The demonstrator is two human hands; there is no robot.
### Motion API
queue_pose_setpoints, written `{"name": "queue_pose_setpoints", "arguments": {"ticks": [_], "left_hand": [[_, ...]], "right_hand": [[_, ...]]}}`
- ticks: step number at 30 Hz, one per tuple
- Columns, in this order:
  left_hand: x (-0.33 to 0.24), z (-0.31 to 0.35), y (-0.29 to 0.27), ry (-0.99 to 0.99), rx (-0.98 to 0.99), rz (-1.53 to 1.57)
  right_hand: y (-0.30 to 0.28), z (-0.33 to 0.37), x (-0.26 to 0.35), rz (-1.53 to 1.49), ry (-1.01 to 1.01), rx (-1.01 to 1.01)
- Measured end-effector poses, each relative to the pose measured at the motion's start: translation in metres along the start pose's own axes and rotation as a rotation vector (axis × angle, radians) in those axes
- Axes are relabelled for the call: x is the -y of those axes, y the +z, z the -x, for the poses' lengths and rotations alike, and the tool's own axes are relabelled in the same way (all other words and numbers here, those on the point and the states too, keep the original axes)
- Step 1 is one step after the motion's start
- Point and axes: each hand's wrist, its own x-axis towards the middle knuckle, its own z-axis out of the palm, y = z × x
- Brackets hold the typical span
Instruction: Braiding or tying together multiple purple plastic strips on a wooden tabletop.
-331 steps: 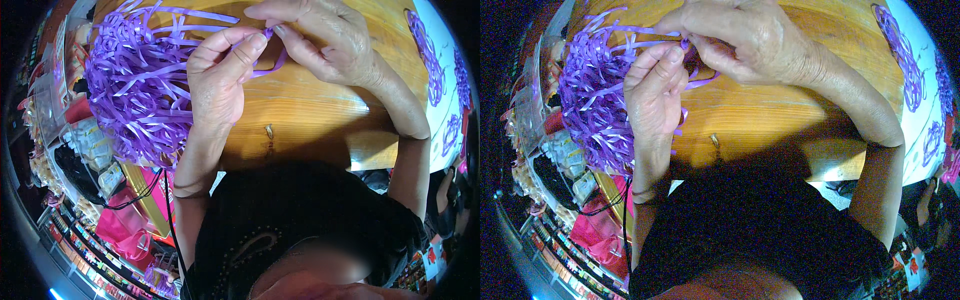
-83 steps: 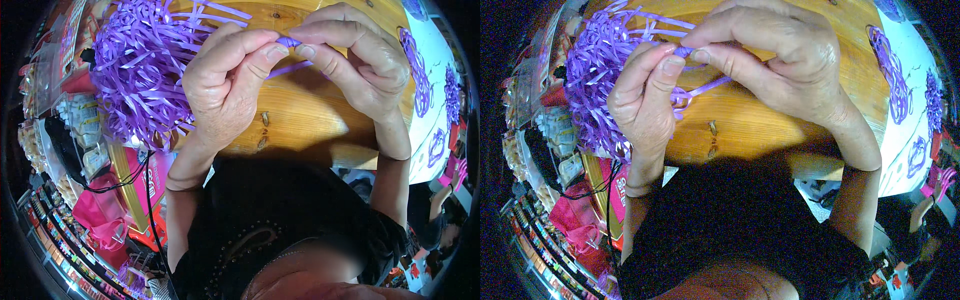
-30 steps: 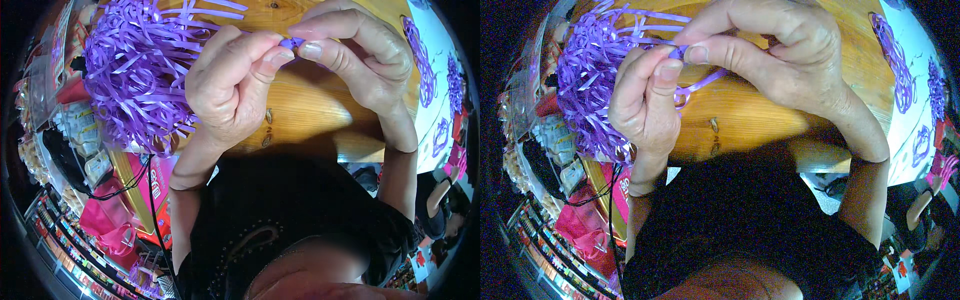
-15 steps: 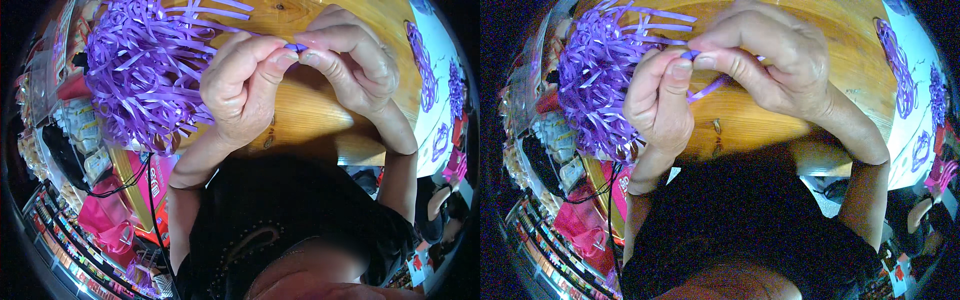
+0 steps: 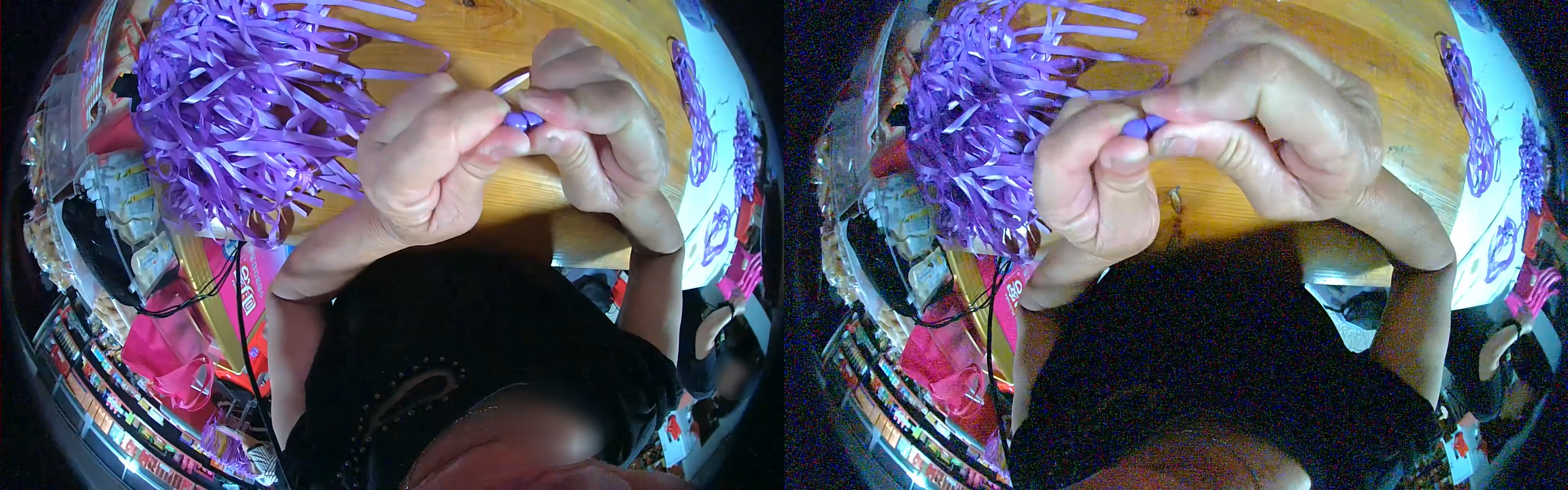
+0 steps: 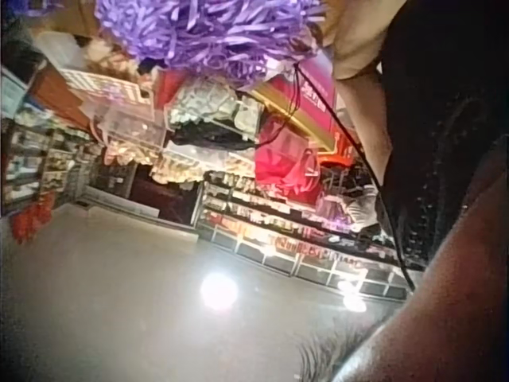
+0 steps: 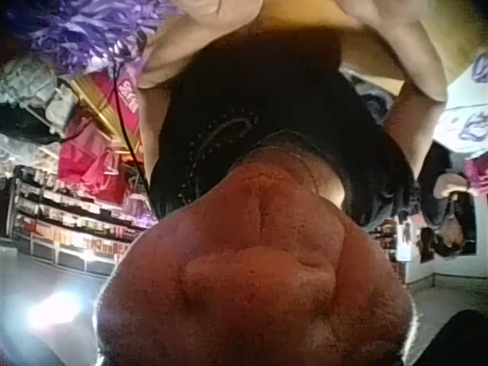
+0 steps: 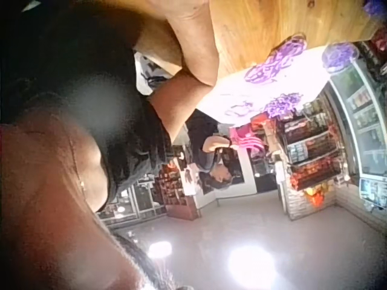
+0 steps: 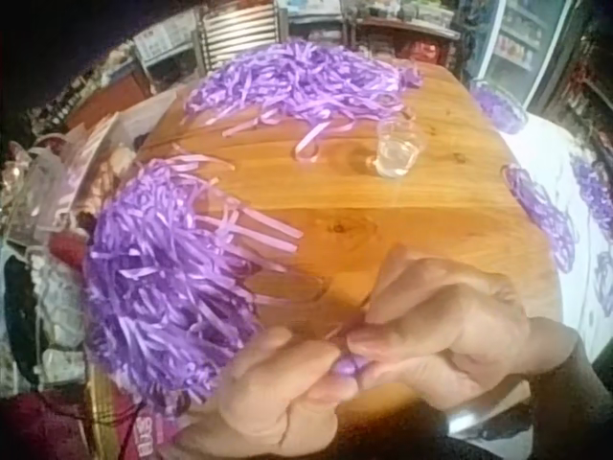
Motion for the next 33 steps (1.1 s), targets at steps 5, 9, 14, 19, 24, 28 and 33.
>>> {"name": "queue_pose_setpoints", "arguments": {"ticks": [5,9,14,19,24,28,33], "left_hand": [[-0.002,-0.001,-0.004,0.053,0.016,-0.012],[0.005,0.002,-0.006,0.133,0.041,-0.055],[0.007,0.004,0.002,-0.039,-0.060,-0.024],[0.011,0.004,0.002,-0.147,-0.121,0.042],[0.011,0.002,0.000,-0.203,-0.078,0.009],[0.020,0.002,0.000,-0.049,-0.006,-0.134],[0.017,-0.005,-0.003,0.011,0.049,-0.203]], "right_hand": [[0.002,0.000,0.004,-0.175,0.075,0.026],[0.009,0.002,0.005,-0.263,0.133,0.001],[0.007,0.001,0.006,-0.242,0.318,-0.044],[-0.004,-0.007,0.001,-0.111,0.145,-0.102],[-0.013,-0.015,0.008,-0.130,0.374,0.013],[-0.016,-0.018,0.011,-0.008,0.409,0.054],[-0.008,-0.010,0.000,0.076,0.238,-0.025]]}}
